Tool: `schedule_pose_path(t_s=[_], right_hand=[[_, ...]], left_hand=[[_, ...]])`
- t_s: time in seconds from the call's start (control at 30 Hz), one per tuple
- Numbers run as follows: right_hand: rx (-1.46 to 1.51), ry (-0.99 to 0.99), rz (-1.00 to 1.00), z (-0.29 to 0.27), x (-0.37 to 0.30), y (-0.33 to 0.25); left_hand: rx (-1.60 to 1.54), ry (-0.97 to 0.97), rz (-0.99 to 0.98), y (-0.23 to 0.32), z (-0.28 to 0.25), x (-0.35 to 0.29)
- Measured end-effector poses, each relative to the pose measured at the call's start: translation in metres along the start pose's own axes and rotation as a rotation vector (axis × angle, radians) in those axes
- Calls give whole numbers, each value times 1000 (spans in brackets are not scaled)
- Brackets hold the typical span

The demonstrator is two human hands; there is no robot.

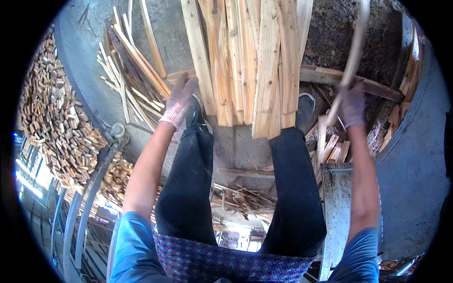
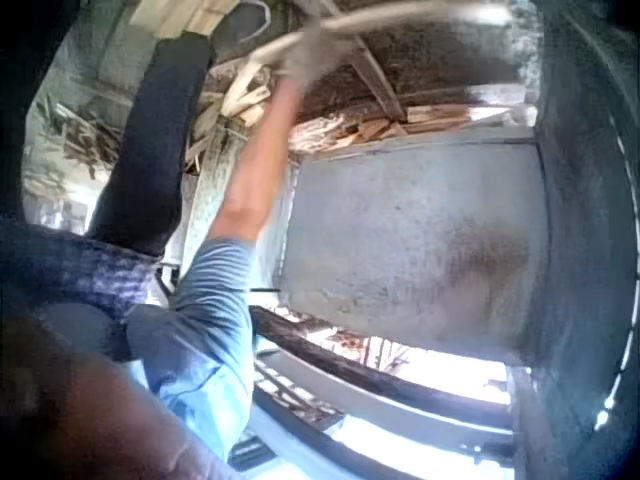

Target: The person gathers scattered wooden planks from the floor and stacks them into a large pile. They also feed individual planks into a wood processing machine and arrange the processed pieces into a neat stack.

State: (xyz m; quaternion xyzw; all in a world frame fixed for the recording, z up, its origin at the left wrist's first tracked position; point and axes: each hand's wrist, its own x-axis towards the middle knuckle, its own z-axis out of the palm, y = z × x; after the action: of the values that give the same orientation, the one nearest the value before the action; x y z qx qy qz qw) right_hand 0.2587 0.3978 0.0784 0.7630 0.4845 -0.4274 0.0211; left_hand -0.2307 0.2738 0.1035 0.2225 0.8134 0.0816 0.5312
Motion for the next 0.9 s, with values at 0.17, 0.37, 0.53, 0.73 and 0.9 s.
schedule_pose_path(t_s=[0.17, 0.37, 0.53, 0.73, 0.9], right_hand=[[-283, -201, -8, 36, -27, -59], [673, -269, 189, 69, 100, -32], [663, -563, 200, 100, 57, -110], [386, -754, -13, 114, 43, -130], [1036, -691, 108, 156, 49, -101]], left_hand=[[-139, -39, -2, 24, 8, 64], [-322, -149, -142, 48, 29, 108], [-556, -262, -123, 46, 46, 97], [-347, -422, 17, 57, 47, 78], [-814, -437, -79, 49, 61, 83]])
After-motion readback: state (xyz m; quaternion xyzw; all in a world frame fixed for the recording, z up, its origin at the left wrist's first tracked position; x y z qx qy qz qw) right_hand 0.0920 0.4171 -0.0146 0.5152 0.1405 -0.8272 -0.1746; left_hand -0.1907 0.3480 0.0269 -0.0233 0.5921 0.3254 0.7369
